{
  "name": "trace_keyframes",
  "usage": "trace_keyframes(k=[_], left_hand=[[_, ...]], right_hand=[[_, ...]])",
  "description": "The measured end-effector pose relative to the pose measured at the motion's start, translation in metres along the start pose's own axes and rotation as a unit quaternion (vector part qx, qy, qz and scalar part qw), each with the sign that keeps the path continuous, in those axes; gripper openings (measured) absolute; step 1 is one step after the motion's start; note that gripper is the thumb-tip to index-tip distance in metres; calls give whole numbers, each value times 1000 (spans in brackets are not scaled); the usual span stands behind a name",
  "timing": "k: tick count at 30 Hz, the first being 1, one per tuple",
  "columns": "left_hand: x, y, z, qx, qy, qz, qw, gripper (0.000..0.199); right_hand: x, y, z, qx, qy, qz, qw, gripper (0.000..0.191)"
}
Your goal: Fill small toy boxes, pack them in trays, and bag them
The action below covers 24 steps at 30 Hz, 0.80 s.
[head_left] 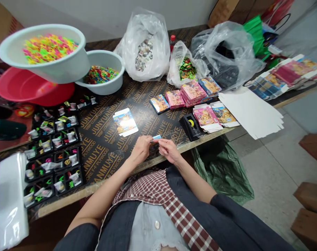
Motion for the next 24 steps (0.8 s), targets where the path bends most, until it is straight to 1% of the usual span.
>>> trace_keyframes(k=[4,7,9,11,13,15,16,17,19,21,22,23,24], left_hand=[[-1,3,0,-28,-11,9,1000,26],[-1,3,1,-47,-19,19,999,30],[1,2,3,-44,-11,11,999,31],[3,1,6,-29,-9,3,1000,26],[1,1,9,-8,-26,13,1000,21],[-3,3,12,10,-55,36,998,22],[-3,3,12,18,-66,44,997,24],[-2,4,11,24,-71,46,996,25],[5,4,6,27,-62,36,997,25],[16,3,-3,20,-41,5,999,23],[20,2,-9,17,-34,-15,999,21],[21,0,-14,19,-36,-33,999,18],[19,-3,-19,28,-55,-45,997,17]], right_hand=[[4,-3,0,3,12,6,1000,31],[8,-4,2,-6,19,15,1000,31],[10,-3,3,-13,22,20,999,31],[11,-4,6,-8,15,17,1000,33],[11,-8,10,17,-4,-9,1000,39],[13,-16,13,53,-19,-64,996,50],[17,-21,14,65,-11,-93,994,57],[23,-24,15,71,10,-114,991,64],[35,-31,14,66,71,-120,988,72],[43,-34,11,45,114,-93,988,70],[43,-35,11,36,118,-80,989,63],[40,-36,11,33,108,-70,991,54],[35,-39,13,38,86,-67,993,44]])
Point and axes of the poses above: each hand's wrist, its own z-axis towards the middle knuckle, its own y-axis out of the palm, x = y × z, the point moved 8 cm from there along z, towards the middle knuckle, and after that the axes turned 11 degrees about x, right-handed, at the moved point
